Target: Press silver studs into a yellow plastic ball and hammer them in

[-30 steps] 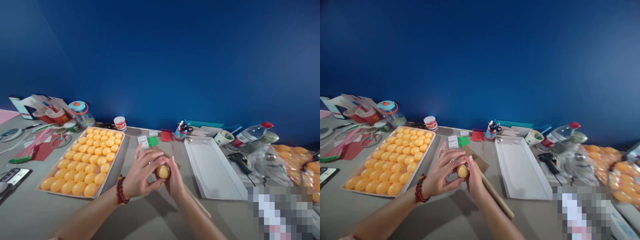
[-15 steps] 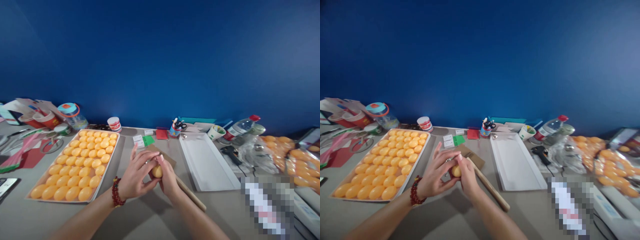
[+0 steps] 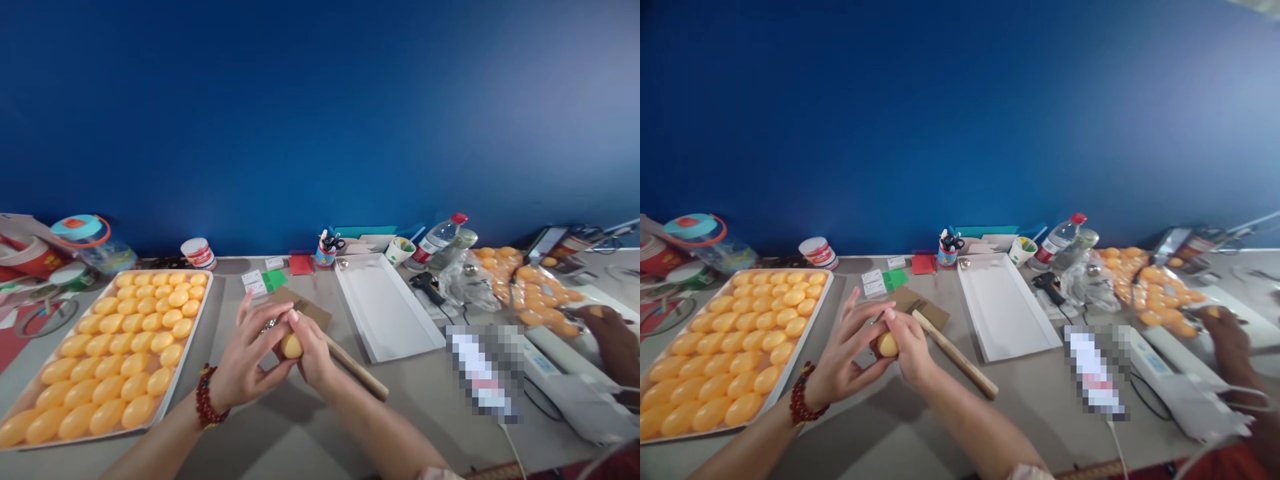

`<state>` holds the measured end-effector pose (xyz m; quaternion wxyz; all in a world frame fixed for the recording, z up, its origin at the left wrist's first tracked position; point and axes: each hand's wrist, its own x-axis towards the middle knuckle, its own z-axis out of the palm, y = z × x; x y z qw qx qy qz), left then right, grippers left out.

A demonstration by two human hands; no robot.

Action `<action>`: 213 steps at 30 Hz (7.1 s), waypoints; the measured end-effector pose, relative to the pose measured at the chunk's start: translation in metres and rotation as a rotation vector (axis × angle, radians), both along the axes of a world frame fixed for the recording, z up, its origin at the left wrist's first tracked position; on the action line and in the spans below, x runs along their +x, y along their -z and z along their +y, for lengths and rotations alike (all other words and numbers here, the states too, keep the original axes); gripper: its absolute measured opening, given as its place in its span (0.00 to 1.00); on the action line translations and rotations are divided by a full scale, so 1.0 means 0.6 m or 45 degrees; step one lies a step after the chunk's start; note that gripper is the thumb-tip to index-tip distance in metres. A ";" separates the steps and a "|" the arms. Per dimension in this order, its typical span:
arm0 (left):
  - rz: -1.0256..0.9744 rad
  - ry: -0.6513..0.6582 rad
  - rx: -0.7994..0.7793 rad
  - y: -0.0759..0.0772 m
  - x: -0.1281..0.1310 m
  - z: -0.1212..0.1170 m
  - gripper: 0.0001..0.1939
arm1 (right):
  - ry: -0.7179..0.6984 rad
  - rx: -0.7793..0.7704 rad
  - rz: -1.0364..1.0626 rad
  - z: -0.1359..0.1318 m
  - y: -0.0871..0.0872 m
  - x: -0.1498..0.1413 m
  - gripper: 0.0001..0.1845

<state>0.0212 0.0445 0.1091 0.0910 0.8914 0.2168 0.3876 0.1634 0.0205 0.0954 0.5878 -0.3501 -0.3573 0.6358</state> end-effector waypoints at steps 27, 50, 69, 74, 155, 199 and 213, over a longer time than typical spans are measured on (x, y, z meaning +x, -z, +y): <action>-0.045 -0.045 0.039 -0.013 0.011 -0.012 0.15 | -0.137 -0.036 -0.075 -0.001 0.014 0.015 0.27; -0.145 -0.001 -0.142 -0.006 0.005 -0.001 0.20 | -0.068 -0.308 0.076 0.007 -0.010 0.004 0.34; -0.230 0.123 -0.341 -0.004 -0.003 0.008 0.27 | -0.112 -0.148 -0.226 0.001 0.003 0.013 0.38; -0.244 0.137 -0.306 -0.006 -0.007 0.015 0.24 | -0.204 -0.114 -0.228 0.005 0.002 0.020 0.37; 0.038 -0.189 -0.081 -0.023 -0.020 0.016 0.16 | -0.100 0.059 -0.003 0.023 0.015 0.016 0.20; 0.204 -0.135 -0.257 0.028 -0.007 0.046 0.18 | -0.184 -0.131 -0.054 0.039 0.060 0.012 0.24; 0.066 -0.048 -0.285 0.030 -0.003 0.041 0.17 | -0.263 -0.100 -0.028 0.036 0.066 0.011 0.24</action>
